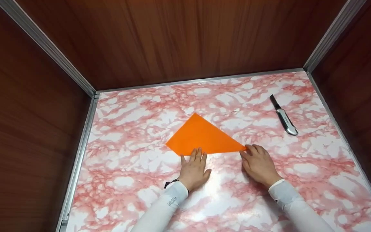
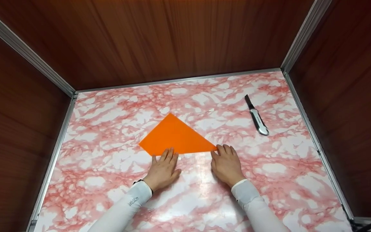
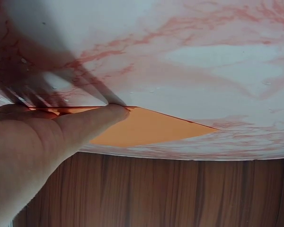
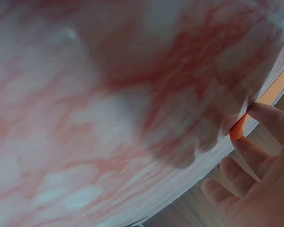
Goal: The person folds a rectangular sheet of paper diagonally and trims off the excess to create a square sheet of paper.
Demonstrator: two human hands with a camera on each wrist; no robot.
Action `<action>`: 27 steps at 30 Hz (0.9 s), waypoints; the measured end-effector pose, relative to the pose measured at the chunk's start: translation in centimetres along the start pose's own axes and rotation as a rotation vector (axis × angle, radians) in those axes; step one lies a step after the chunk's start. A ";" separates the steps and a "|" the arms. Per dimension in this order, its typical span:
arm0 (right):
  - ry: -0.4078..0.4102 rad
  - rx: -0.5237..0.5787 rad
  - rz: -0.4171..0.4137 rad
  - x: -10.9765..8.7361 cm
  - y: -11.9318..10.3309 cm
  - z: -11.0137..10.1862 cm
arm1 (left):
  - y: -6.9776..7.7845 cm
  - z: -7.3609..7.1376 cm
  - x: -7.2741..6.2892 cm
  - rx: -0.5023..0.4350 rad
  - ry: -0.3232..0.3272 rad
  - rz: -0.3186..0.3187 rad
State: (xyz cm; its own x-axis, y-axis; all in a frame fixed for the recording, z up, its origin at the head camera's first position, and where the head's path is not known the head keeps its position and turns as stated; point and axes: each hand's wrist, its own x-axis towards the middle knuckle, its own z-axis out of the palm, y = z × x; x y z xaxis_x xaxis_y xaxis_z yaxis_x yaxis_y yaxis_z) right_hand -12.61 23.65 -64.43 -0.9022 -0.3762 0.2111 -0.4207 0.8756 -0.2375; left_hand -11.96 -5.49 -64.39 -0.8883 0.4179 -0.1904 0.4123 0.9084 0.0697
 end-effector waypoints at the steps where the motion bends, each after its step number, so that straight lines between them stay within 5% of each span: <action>1: -0.004 0.001 0.005 -0.1 0.1 0.0 | 0.0 0.0 0.0 -0.002 -0.002 0.000; 27: -0.106 0.097 0.205 -1.5 2.2 -1.4 | -0.1 0.2 0.0 0.001 -0.008 0.001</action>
State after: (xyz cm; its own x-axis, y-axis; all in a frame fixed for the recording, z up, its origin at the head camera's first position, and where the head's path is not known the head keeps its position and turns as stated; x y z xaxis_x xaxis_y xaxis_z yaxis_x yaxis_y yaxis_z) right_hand -12.07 26.55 -63.96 -0.9723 -0.2284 0.0494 -0.2308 0.9056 -0.3558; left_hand -11.98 -5.57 -64.62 -0.8864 0.4184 -0.1980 0.4132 0.9080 0.0686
